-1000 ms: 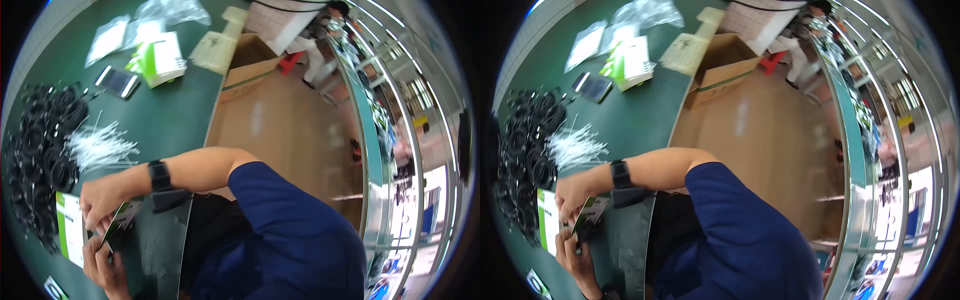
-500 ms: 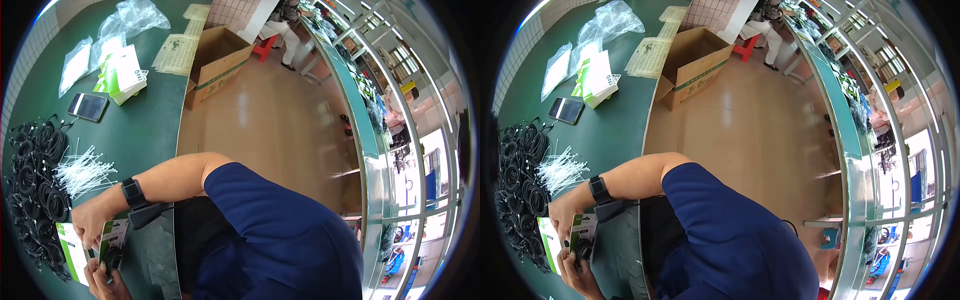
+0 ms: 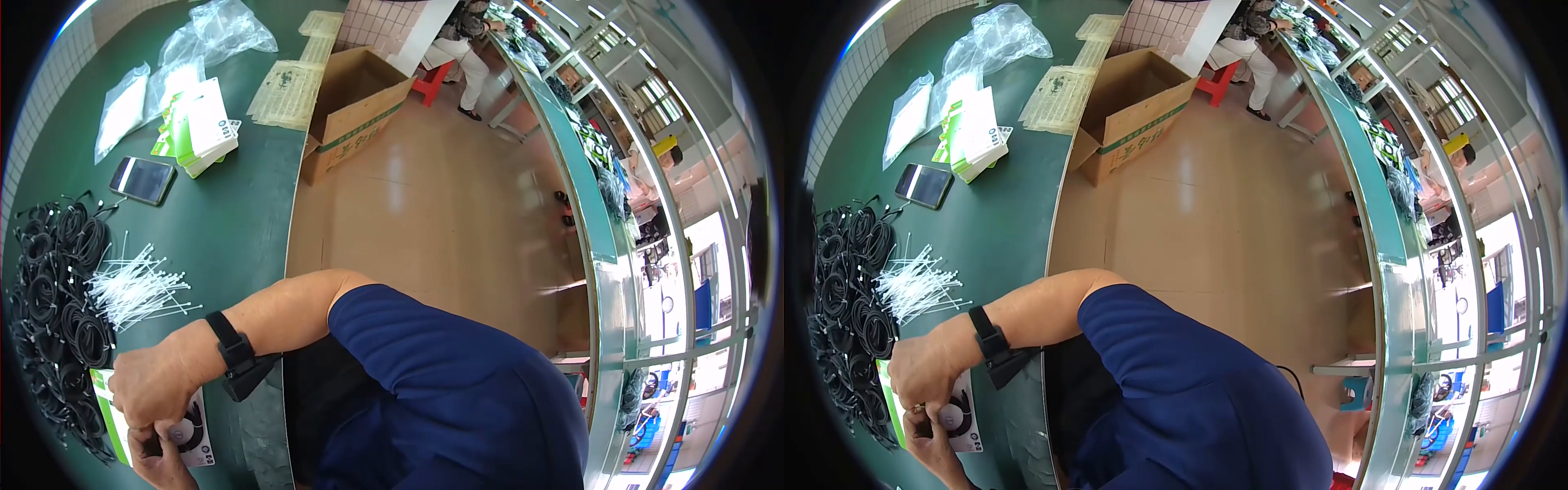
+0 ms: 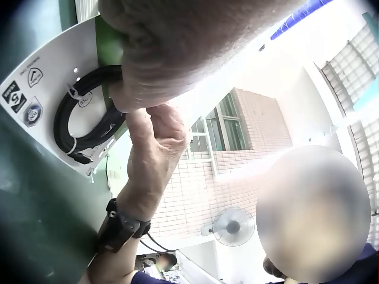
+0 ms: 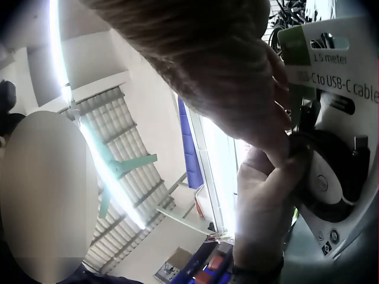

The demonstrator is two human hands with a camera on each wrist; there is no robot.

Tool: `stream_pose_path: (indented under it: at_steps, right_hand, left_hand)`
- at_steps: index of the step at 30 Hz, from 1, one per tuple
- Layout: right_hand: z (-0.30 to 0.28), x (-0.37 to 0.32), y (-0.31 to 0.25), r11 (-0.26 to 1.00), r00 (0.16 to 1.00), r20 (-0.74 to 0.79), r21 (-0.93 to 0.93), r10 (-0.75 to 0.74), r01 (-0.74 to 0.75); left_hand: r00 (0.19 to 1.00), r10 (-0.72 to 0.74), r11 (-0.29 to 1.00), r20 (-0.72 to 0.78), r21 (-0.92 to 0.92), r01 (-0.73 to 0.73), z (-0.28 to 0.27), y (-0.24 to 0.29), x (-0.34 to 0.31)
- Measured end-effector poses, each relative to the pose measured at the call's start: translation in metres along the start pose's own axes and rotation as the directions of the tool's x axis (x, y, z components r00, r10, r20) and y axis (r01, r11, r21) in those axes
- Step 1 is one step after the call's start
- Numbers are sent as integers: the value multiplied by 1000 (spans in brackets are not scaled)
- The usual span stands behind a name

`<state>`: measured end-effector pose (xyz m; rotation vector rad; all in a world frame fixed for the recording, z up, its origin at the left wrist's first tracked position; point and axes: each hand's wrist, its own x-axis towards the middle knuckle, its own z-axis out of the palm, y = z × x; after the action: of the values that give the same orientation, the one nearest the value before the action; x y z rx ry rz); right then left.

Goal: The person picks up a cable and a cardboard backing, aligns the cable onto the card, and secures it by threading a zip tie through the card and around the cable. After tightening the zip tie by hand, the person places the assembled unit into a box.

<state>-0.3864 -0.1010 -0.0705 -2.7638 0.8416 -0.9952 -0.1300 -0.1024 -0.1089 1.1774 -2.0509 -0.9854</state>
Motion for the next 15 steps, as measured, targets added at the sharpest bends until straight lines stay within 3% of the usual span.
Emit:
stream_pose_path:
  at_steps: [5, 9, 13, 15]
  right_hand:
    - [21, 1, 7, 995, 998, -70, 97, 1, 6]
    - [33, 3, 9, 991, 988, -70, 1, 136, -137]
    - [36, 1, 9, 983, 984, -46, 60, 175, -172]
    - [45, 2, 9, 991, 986, -104, -9, 134, -135]
  left_hand:
    - [998, -55, 990, 1, -132, 55, 6, -9, 0]
    - [994, -100, 991, 36, -88, 103, 15, 52, -3]
    - [990, -139, 980, 23, -139, 141, 18, 55, -4]
    - [987, -156, 980, 23, -119, 158, 15, 48, -5]
